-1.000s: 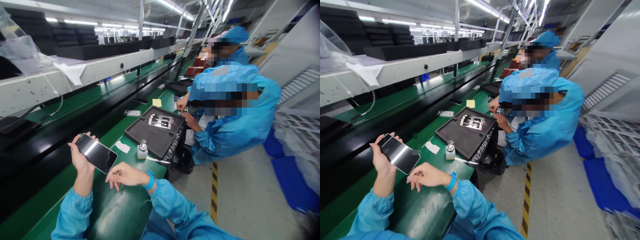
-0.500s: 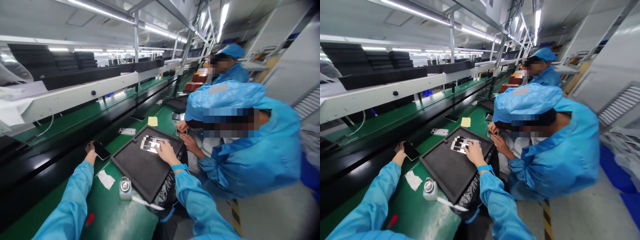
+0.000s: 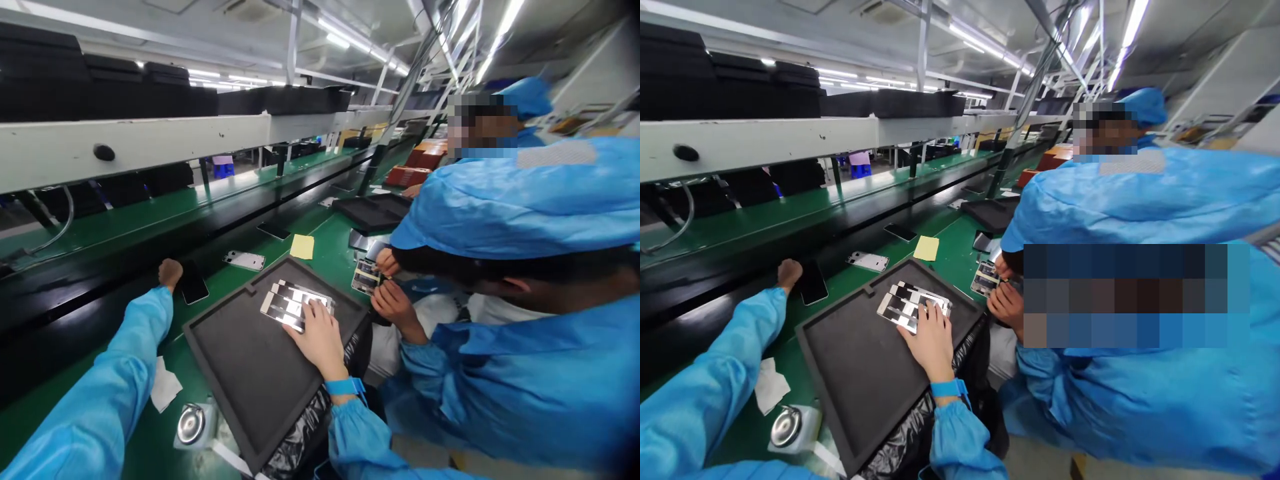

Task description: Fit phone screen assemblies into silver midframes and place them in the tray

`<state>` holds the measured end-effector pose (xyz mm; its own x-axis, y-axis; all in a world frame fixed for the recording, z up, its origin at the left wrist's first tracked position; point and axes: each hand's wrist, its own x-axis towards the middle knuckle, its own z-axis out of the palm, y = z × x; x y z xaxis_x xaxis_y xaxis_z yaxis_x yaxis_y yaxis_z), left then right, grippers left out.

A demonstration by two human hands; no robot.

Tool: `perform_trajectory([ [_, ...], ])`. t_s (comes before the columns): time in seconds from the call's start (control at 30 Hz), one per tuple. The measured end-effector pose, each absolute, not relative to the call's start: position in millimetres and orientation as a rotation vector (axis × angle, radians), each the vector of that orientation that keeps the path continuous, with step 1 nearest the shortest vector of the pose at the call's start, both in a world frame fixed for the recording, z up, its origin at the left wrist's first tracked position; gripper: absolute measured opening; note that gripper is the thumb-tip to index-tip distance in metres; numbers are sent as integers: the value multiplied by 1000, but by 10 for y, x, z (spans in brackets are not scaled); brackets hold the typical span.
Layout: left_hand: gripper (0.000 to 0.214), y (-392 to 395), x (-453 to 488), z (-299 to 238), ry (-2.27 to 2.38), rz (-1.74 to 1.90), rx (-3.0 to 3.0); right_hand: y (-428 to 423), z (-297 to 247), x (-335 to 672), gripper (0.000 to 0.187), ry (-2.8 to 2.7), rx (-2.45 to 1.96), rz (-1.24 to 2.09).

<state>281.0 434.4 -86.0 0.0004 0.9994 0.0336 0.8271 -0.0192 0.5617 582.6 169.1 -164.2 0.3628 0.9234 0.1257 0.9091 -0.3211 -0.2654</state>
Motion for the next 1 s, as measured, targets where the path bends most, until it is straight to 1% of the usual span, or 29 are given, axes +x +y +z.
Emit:
perform_trajectory([
  [0.17,46,4670,3066,-851,1918,526,2051,1668,-1730,5868,58,-1582,-2282,28],
  [0.27,52,4910,3452,-939,1743,472,2266,1656,-1792,5896,57,-1574,-2247,1],
  [0.33,60,5082,3753,-1032,1559,373,2388,1651,-1824,5913,58,-1569,-2236,-16],
  [0.5,76,5440,4222,-1249,1290,114,2465,1656,-1879,5943,58,-1563,-2217,-38],
  [0.53,78,5482,4239,-1277,1262,89,2472,1658,-1888,5947,57,-1554,-2210,-39],
  [0.6,74,5519,4214,-1315,1219,68,2492,1660,-1899,5950,55,-1532,-2202,-39],
  [0.7,61,5425,4102,-1324,1202,109,2514,1662,-1895,5938,53,-1509,-2205,-41],
  [0.77,59,5282,4012,-1294,1223,196,2513,1665,-1877,5922,53,-1490,-2222,-49],
  [1.0,61,4762,3568,-904,1215,716,2294,1690,-1703,5834,60,-1439,-2384,-26],
])
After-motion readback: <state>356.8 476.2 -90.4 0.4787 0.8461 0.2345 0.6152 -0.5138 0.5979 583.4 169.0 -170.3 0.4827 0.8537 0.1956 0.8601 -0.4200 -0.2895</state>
